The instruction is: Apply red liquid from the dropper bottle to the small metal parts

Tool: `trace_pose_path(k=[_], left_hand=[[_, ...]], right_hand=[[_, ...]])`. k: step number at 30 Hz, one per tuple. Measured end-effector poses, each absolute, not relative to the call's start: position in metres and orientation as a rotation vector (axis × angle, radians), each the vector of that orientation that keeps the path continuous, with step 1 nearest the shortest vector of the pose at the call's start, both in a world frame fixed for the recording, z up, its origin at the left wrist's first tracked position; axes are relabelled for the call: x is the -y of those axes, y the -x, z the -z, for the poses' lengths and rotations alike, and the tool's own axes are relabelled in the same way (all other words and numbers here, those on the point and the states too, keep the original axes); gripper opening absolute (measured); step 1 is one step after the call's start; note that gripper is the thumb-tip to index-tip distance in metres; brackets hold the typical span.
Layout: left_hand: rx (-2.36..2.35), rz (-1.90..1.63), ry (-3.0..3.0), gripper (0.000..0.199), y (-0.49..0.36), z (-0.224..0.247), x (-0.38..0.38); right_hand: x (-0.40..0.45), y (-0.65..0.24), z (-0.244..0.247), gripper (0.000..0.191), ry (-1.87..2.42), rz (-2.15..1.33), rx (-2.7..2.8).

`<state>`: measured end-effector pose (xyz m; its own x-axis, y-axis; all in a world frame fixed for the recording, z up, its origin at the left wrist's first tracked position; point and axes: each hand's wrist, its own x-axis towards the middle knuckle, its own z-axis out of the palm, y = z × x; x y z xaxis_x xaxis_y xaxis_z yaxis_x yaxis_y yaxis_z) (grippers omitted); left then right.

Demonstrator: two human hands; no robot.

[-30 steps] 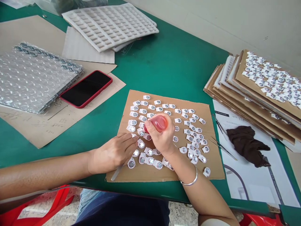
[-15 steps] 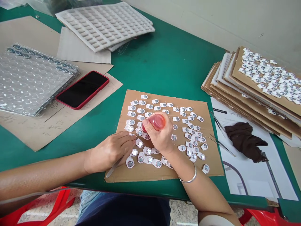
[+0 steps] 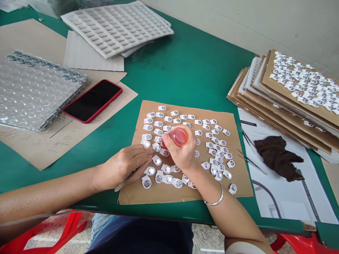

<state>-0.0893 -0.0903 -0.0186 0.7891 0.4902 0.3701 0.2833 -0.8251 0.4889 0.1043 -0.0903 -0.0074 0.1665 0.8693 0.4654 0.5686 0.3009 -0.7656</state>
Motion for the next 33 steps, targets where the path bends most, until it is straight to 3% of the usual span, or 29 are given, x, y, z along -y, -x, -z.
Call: trace_pose_path(k=[23, 33], left_hand=[[-0.83, -0.587, -1.963, 0.015, 0.091, 0.01, 0.074], [-0.983, -0.48, -1.734, 0.011, 0.089, 0.013, 0.064]], right_hand=[[0.098, -0.106, 0.005, 0.021, 1.356, -0.323, 1.596], [0.099, -0.109, 0.008, 0.026, 1.129, -0.462, 1.712]])
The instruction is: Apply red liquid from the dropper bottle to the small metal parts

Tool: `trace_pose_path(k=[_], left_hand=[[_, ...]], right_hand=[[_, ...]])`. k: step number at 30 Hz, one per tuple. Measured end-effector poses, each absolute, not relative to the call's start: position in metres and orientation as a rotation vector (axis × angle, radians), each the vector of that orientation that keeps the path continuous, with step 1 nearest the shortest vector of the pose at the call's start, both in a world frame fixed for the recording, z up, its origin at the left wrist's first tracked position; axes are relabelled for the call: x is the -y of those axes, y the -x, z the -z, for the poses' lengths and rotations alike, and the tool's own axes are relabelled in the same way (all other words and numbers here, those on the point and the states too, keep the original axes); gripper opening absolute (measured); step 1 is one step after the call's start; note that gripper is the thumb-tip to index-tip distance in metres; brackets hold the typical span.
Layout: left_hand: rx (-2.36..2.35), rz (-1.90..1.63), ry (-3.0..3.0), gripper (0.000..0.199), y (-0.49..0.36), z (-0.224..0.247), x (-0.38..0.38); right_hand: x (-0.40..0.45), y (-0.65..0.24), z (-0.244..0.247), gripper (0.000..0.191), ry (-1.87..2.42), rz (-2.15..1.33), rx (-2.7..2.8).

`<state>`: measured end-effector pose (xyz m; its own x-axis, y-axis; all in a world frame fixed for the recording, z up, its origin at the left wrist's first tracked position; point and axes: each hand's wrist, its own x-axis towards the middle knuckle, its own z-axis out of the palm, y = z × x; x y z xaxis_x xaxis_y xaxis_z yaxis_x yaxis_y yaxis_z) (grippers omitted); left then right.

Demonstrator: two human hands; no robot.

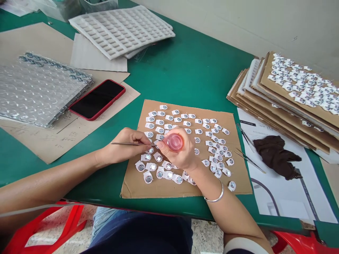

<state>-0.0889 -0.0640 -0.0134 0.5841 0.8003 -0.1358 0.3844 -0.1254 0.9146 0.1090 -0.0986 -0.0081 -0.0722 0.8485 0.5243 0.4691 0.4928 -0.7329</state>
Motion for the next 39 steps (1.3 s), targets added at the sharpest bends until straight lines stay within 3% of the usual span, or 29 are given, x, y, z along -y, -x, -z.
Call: trace_pose_path(k=[39], left_hand=[[-0.968, -0.501, -1.644, 0.008, 0.0884, 0.0122, 0.0573]], right_hand=[[0.1012, -0.1094, 0.0131, 0.02, 1.165, -0.469, 1.71]])
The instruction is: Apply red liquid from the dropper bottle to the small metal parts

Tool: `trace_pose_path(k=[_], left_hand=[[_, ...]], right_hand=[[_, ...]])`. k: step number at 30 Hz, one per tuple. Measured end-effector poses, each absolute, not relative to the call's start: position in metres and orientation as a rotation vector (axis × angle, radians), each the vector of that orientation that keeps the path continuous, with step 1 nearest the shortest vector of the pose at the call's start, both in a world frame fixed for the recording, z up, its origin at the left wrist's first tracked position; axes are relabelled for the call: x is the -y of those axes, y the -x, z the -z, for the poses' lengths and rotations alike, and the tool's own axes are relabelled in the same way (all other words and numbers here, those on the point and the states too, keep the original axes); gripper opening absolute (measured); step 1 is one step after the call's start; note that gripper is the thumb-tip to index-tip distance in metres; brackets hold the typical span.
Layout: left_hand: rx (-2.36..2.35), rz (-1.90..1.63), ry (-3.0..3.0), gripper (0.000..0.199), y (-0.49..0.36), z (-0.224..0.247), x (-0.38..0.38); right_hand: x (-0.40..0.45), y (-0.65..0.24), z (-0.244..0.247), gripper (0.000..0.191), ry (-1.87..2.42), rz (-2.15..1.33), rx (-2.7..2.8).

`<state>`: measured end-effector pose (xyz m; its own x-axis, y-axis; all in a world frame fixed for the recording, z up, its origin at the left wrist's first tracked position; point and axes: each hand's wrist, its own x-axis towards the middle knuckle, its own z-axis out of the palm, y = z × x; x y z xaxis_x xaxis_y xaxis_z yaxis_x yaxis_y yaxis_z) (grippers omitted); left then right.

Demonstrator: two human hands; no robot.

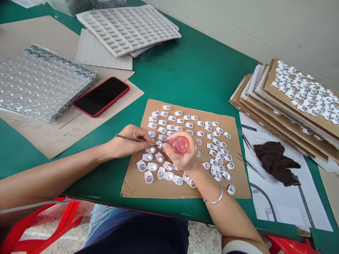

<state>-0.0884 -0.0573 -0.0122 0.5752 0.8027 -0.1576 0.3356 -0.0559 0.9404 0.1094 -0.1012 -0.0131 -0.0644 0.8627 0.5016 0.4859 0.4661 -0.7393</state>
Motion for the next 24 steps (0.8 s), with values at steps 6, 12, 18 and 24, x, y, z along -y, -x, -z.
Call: trace_pose_path(k=[6, 12, 18, 24], left_hand=[[-0.98, -0.499, -1.636, 0.007, 0.0884, 0.0118, 0.0564], [-1.001, -0.464, -1.593, 0.007, 0.0883, 0.0099, 0.0547], [-1.03, -0.441, -1.541, 0.008, 0.0875, 0.0092, 0.0535], [-1.02, -0.44, -1.525, 0.007, 0.0876, 0.0104, 0.0531]], right_hand=[[0.1019, -0.1066, 0.0129, 0.019, 1.132, -0.48, 1.677], [0.1016, -0.1062, 0.0138, 0.02, 1.138, -0.476, 1.656], [0.1018, -0.1069, 0.0149, 0.02, 1.092, -0.512, 1.632], [0.1018, -0.1057, 0.0135, 0.019, 1.09, -0.513, 1.64]])
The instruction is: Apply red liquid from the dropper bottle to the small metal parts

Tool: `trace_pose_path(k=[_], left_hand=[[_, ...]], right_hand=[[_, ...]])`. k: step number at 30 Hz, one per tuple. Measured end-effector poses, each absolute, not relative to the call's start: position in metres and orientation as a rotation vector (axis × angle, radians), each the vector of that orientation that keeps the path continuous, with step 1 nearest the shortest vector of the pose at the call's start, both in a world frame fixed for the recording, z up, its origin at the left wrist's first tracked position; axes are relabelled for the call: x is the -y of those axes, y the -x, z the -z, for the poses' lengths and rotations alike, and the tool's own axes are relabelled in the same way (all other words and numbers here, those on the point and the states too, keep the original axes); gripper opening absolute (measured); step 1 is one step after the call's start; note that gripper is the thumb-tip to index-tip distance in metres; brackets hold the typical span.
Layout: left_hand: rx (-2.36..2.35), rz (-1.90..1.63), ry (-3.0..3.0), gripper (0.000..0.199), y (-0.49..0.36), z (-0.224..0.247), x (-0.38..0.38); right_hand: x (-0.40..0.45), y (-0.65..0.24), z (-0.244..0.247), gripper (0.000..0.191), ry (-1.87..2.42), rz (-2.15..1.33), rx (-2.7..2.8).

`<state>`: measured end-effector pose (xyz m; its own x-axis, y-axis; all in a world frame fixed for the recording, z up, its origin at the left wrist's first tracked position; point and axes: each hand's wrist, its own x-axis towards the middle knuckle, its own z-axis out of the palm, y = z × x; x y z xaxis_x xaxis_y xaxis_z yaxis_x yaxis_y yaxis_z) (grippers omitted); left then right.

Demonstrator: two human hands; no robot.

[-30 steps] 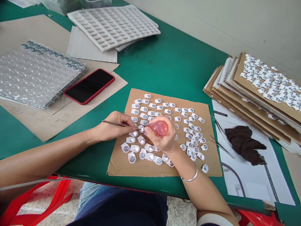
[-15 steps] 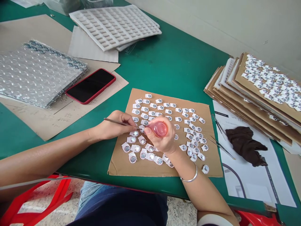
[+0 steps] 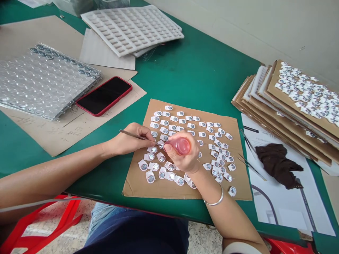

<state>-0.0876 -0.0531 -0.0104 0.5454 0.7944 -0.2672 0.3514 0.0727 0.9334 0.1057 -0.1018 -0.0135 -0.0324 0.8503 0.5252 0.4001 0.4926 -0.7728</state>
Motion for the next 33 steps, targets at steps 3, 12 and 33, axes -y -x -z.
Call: trace_pose_path(k=[3, 12, 33], left_hand=[[-1.026, -0.437, -1.529, 0.007, 0.088, 0.01, 0.053], [-1.026, -0.439, -1.544, 0.007, 0.087, 0.011, 0.052], [-1.025, -0.449, -1.582, 0.008, 0.086, 0.012, 0.053]], right_hand=[[0.102, -0.106, 0.014, 0.02, 1.082, -0.516, 1.642], [0.102, -0.105, 0.014, 0.021, 1.07, -0.52, 1.644], [0.091, -0.114, 0.012, 0.015, 1.031, -0.739, 1.292]])
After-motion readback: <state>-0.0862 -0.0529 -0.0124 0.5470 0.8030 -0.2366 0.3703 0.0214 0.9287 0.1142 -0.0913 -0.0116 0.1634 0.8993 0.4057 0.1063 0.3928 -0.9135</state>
